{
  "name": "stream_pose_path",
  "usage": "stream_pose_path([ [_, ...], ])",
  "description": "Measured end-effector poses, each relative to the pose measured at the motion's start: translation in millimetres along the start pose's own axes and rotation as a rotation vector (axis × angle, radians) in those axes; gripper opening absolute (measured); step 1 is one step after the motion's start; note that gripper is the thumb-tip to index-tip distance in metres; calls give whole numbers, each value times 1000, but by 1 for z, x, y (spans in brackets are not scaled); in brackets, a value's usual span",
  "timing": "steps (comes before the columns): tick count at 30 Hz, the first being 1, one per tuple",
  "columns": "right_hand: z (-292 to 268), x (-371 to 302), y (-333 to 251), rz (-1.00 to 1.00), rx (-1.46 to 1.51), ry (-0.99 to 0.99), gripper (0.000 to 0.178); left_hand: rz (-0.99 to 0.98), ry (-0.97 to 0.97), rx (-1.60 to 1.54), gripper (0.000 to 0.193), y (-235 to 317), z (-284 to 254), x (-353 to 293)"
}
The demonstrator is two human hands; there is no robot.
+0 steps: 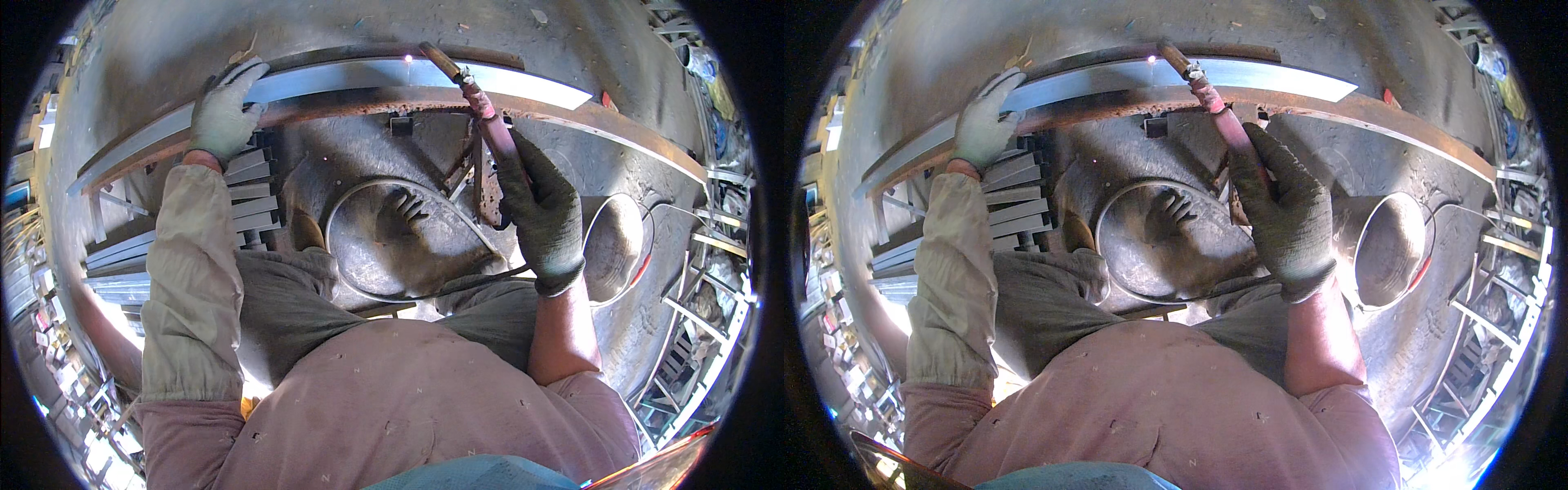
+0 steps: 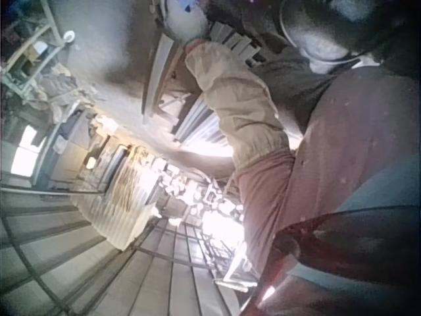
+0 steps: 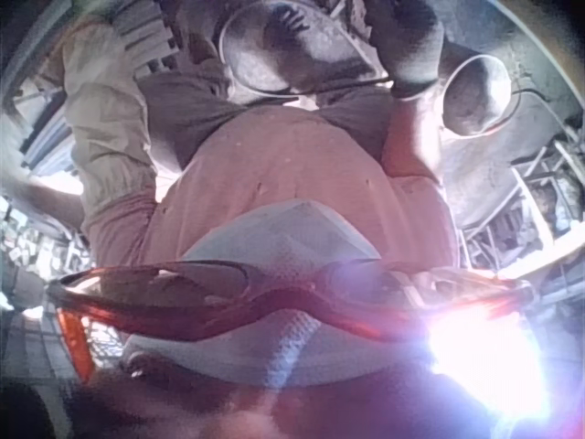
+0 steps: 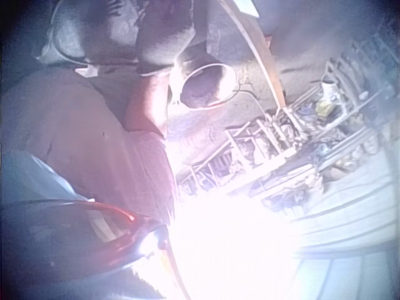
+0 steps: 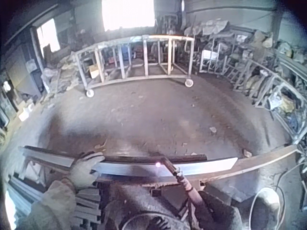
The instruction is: The person welds a metal bar onto a curved metal frame using a welding torch, producing bright sparks. They repeatedly position the bar, weld along its length, and adjust its placement on the frame.
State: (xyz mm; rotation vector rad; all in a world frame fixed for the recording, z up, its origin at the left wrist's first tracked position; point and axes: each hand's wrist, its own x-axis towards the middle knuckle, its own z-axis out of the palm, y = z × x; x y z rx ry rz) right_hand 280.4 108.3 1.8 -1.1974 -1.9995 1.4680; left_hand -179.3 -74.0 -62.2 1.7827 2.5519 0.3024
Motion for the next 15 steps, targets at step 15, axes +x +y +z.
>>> stream_pose_path([
  [15, 7, -5, -19, -5, -132, -55, 43, 98, -59, -783, 91, 283, -13, -39],
])
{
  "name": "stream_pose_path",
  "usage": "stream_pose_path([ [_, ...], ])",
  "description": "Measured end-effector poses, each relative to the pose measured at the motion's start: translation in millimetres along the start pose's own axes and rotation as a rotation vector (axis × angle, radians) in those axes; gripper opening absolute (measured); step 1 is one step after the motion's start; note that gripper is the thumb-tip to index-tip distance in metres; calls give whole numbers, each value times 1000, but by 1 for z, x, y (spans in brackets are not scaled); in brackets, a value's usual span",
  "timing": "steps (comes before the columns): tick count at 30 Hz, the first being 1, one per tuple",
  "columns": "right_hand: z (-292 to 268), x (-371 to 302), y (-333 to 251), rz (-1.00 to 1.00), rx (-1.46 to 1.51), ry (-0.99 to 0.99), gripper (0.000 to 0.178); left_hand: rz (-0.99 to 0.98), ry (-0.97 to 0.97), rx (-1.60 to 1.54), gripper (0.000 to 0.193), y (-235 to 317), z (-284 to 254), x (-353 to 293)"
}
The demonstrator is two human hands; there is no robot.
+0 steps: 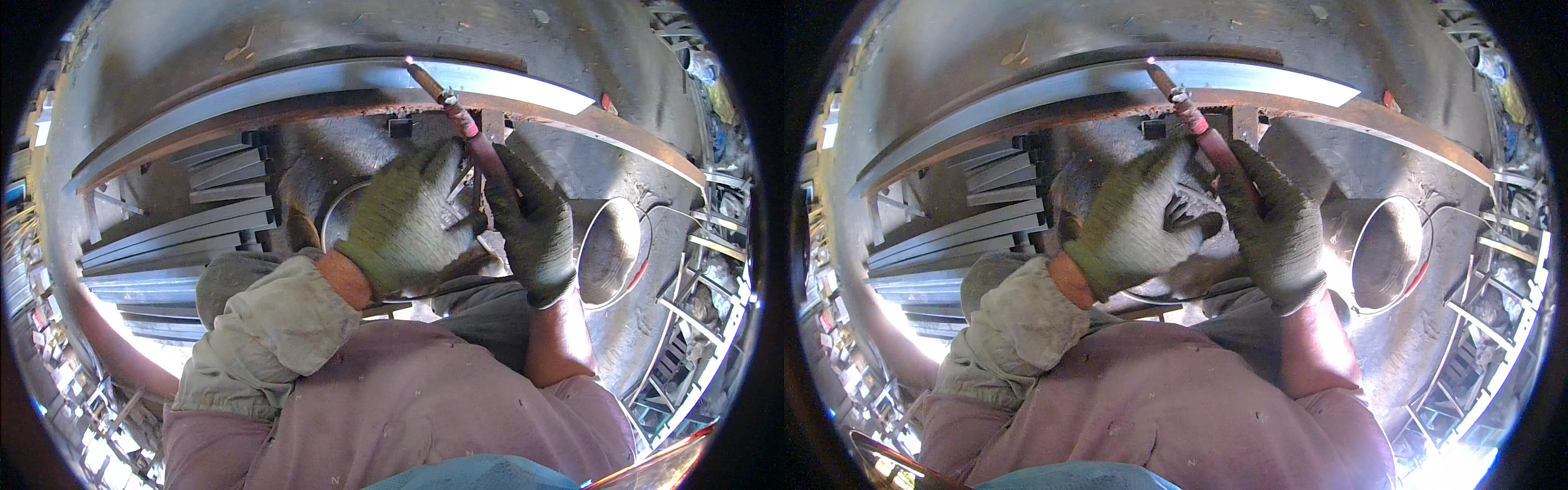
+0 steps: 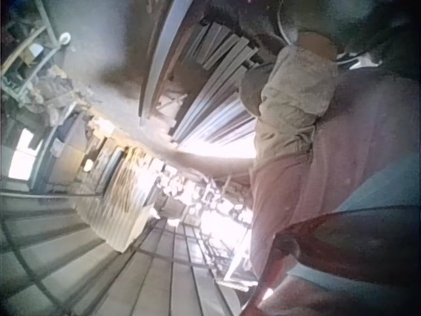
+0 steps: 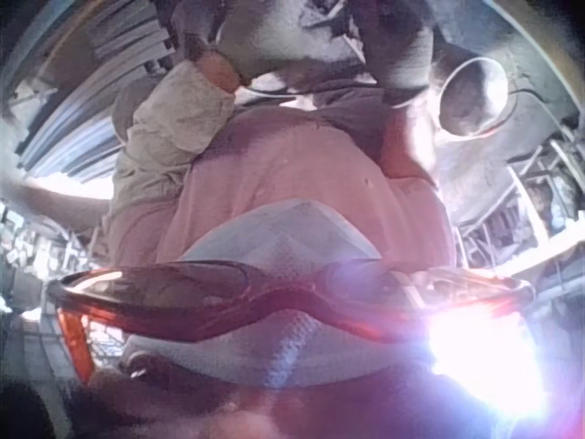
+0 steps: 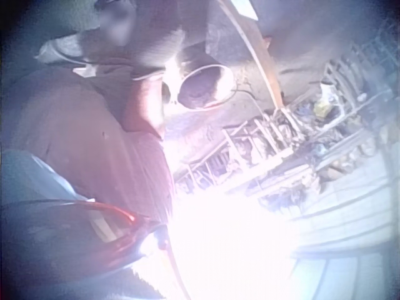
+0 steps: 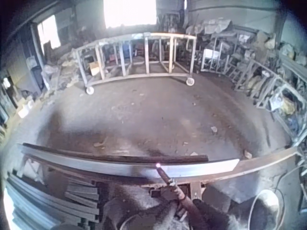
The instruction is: The person welds a metal bar onto a curved metal frame using a welding torch, producing bright sparks. They repeatedly position the bar, weld along its length, and adjust its placement on the frame.
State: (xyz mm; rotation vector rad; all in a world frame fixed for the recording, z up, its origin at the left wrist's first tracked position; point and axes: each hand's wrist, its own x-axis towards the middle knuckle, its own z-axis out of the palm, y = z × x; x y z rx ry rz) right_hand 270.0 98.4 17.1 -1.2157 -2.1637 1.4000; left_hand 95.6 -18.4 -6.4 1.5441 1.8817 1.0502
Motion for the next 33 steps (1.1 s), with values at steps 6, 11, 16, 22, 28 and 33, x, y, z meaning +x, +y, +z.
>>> stream_pose_path([
  [6, 2, 1, 7, 15, -21, 32, 44, -95, -51, -236, 91, -5, 16, 1],
  [11, 4, 3, 8, 43, 25, 25, 44, -18, -15, -205, 88, -9, 14, 1],
  [16, 6, 4, 6, 80, 54, 13, 46, -47, -45, -198, 93, -9, 10, 0],
  [22, 9, 2, 11, 132, 115, 16, 46, -61, -35, -197, 97, -7, 8, 1],
  [28, 9, 4, 9, 133, 141, -2, 44, -19, -6, -196, 91, -12, 14, -1],
  [33, 7, 2, 8, 139, 85, 2, 43, -40, -48, -231, 88, -12, 13, 2],
])
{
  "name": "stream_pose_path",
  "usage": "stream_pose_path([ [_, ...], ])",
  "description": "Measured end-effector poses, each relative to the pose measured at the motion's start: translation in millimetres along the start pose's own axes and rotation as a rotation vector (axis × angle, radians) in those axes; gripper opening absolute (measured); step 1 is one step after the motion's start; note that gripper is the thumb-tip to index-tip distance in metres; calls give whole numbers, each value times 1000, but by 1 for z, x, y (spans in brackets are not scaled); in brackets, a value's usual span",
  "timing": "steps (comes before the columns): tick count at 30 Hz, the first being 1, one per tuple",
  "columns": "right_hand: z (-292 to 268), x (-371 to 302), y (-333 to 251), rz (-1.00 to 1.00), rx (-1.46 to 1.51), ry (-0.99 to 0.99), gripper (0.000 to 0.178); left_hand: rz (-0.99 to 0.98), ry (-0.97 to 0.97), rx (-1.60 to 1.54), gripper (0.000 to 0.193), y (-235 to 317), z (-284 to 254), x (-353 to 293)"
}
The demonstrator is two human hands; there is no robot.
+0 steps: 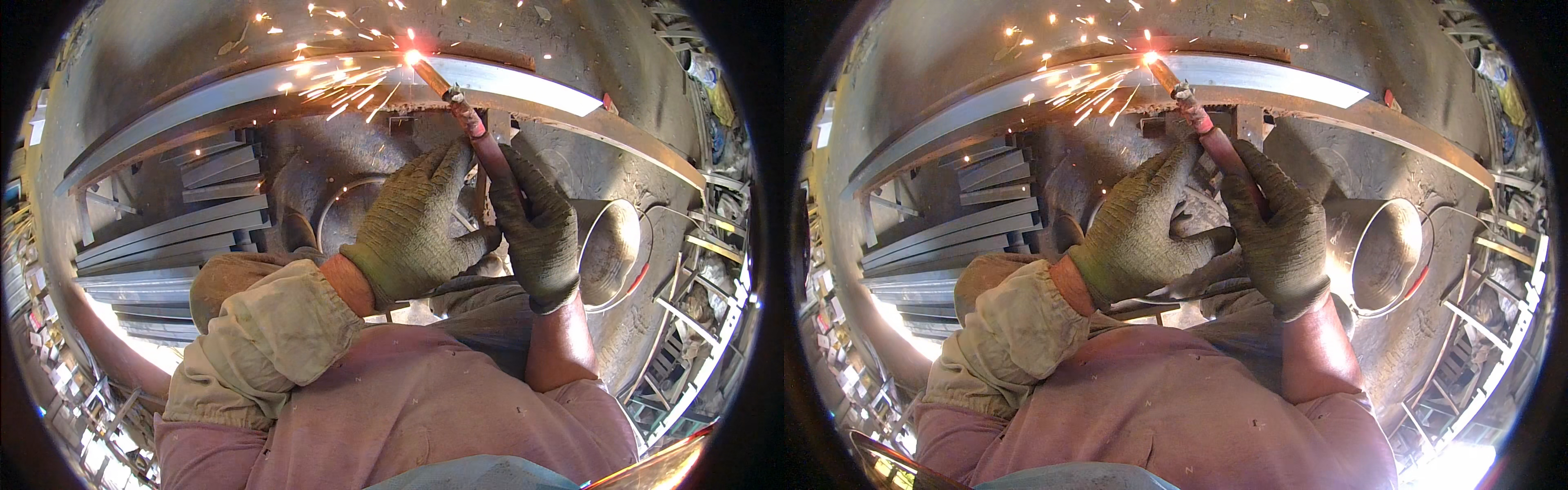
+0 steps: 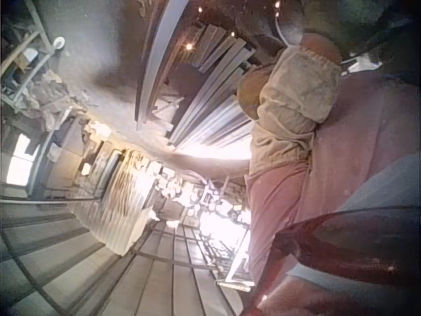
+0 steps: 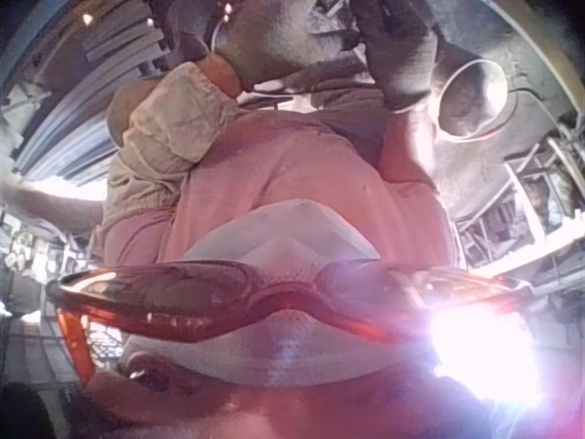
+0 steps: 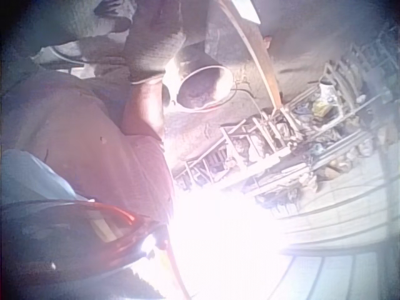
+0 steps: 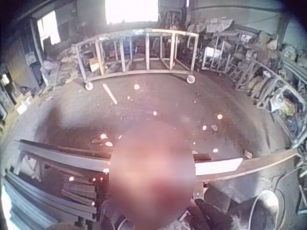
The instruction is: The person welds a metal bar onto a curved metal frame using a welding torch, producing bright sparks. They repeatedly position the bar, weld along its length, and adjust its placement on the frame.
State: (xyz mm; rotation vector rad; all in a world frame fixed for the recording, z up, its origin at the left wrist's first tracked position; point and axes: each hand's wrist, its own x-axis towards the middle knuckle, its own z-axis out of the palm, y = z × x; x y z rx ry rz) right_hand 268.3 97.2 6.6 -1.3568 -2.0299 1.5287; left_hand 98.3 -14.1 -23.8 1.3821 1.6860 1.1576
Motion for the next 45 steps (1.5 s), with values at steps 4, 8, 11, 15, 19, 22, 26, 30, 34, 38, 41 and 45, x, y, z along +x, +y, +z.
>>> stream_pose_path([
  [4, -1, 0, -4, -37, -33, -22, 44, -38, 0, -10, 91, 5, -1, -3],
  [8, -3, 1, 1, -33, -22, -46, 46, 56, 77, 81, 97, 2, -2, -2],
  [11, 1, -1, 6, -83, -4, -18, 44, 43, 58, 83, 97, 3, -2, -2],
  [15, 0, -1, 3, 32, 79, -33, 45, -13, -20, 16, 91, 5, -5, 0],
  [19, 0, -1, -4, -30, -12, -20, 44, -18, -15, 49, 90, 4, -1, -3],
  [22, -3, -4, -4, 9, -65, -38, 43, 58, 42, 34, 91, 1, 3, -4],
  [26, -1, -4, 3, -29, -90, 4, 42, 9, 18, 64, 91, 5, -2, -5],
  [30, -1, -1, 0, -86, -158, 24, 44, -43, -15, 76, 91, 8, -4, -3],
  [34, -1, -2, 0, -23, -65, 0, 43, 46, 37, 132, 92, 4, -1, -4],
  [38, -2, -1, 0, -105, -81, -12, 42, -41, -26, 40, 93, 6, -2, -5],
  [41, -2, -4, -2, -76, -101, -1, 42, -26, -15, 76, 94, 5, -2, -6],
  [45, -1, -5, 0, -36, -82, 8, 43, -11, -3, 140, 97, 7, -3, -6],
])
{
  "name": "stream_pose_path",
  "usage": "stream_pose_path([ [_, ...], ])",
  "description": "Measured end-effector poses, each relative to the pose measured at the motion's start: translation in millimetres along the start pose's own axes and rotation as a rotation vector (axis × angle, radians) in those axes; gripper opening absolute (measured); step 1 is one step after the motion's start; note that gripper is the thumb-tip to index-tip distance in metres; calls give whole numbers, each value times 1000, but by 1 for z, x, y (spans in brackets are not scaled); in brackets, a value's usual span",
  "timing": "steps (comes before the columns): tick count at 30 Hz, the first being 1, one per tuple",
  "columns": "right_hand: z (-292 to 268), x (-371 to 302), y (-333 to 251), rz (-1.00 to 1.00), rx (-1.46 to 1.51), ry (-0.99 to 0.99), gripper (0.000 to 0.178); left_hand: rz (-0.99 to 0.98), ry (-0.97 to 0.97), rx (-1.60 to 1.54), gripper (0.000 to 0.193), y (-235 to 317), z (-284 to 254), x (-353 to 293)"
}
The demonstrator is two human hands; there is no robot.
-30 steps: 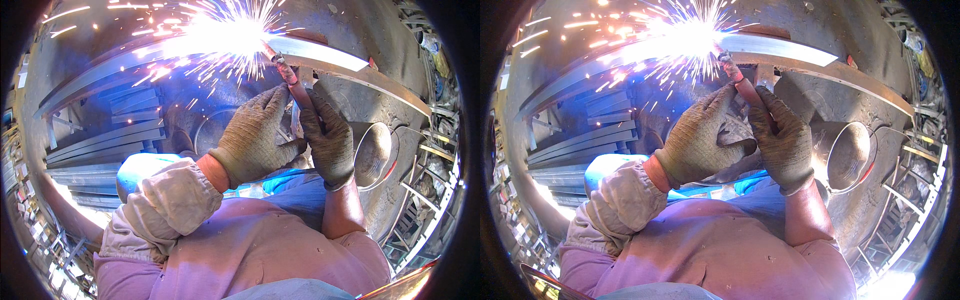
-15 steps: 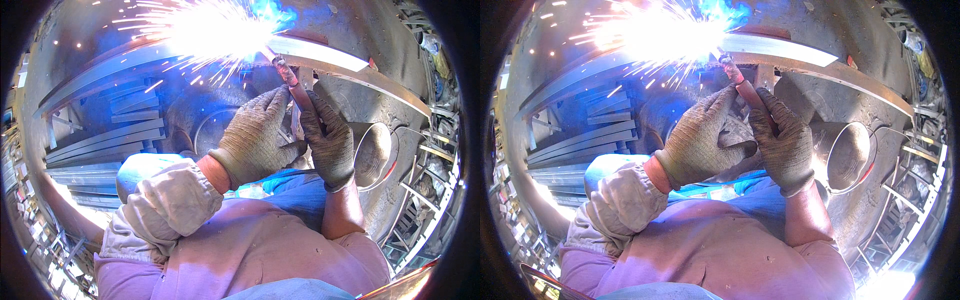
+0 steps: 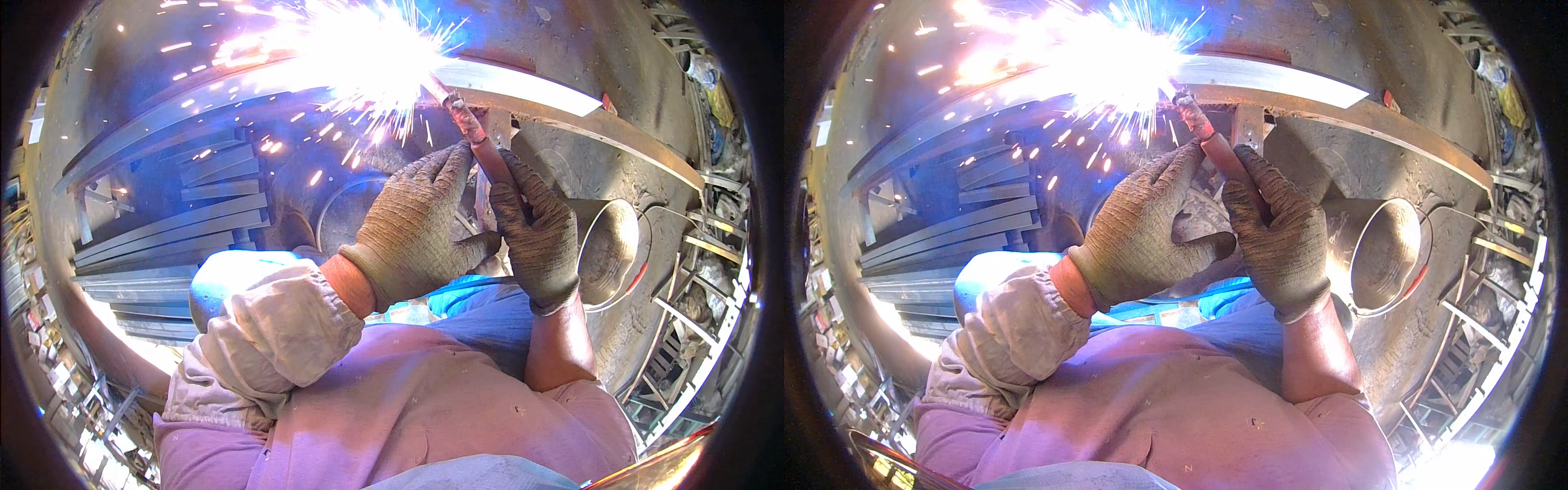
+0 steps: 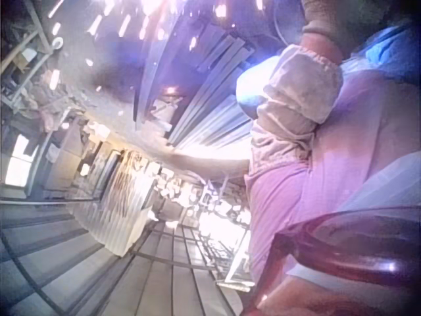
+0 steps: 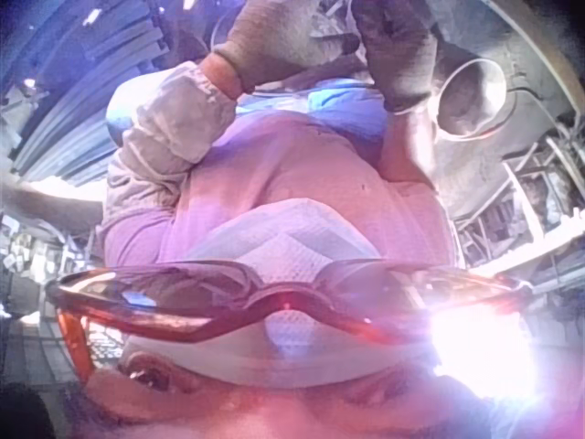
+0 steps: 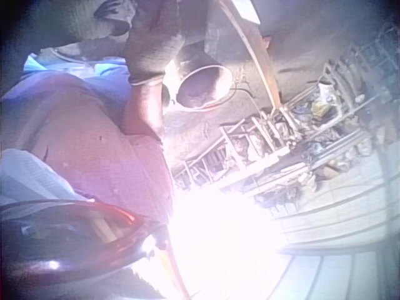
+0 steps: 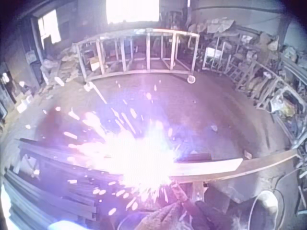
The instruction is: The person welds a metal bar onto a curved metal frame using a welding torch, producing bright sparks. They repeatedly position the bar, weld along its length, and adjust its placement on the frame.
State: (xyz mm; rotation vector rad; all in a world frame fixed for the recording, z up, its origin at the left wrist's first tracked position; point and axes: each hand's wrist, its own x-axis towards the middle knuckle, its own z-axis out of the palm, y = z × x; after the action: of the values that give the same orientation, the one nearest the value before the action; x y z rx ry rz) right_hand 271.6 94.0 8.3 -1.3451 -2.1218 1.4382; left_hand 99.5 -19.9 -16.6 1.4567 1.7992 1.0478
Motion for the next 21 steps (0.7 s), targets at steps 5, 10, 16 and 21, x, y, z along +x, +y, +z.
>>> stream_pose_path([
  [5, -1, 2, -2, -23, -2, -19, 40, -14, -7, 7, 97, 1, 0, -2],
  [10, 3, 0, -6, -32, 48, -22, 35, -27, -54, -60, 95, -3, 1, -1],
  [16, 1, 1, 2, -42, 57, -21, 37, -18, -29, -52, 95, -1, 0, -2],
  [21, 3, -2, 7, -36, -20, 44, 39, 26, 26, -15, 99, -1, 2, -2],
])
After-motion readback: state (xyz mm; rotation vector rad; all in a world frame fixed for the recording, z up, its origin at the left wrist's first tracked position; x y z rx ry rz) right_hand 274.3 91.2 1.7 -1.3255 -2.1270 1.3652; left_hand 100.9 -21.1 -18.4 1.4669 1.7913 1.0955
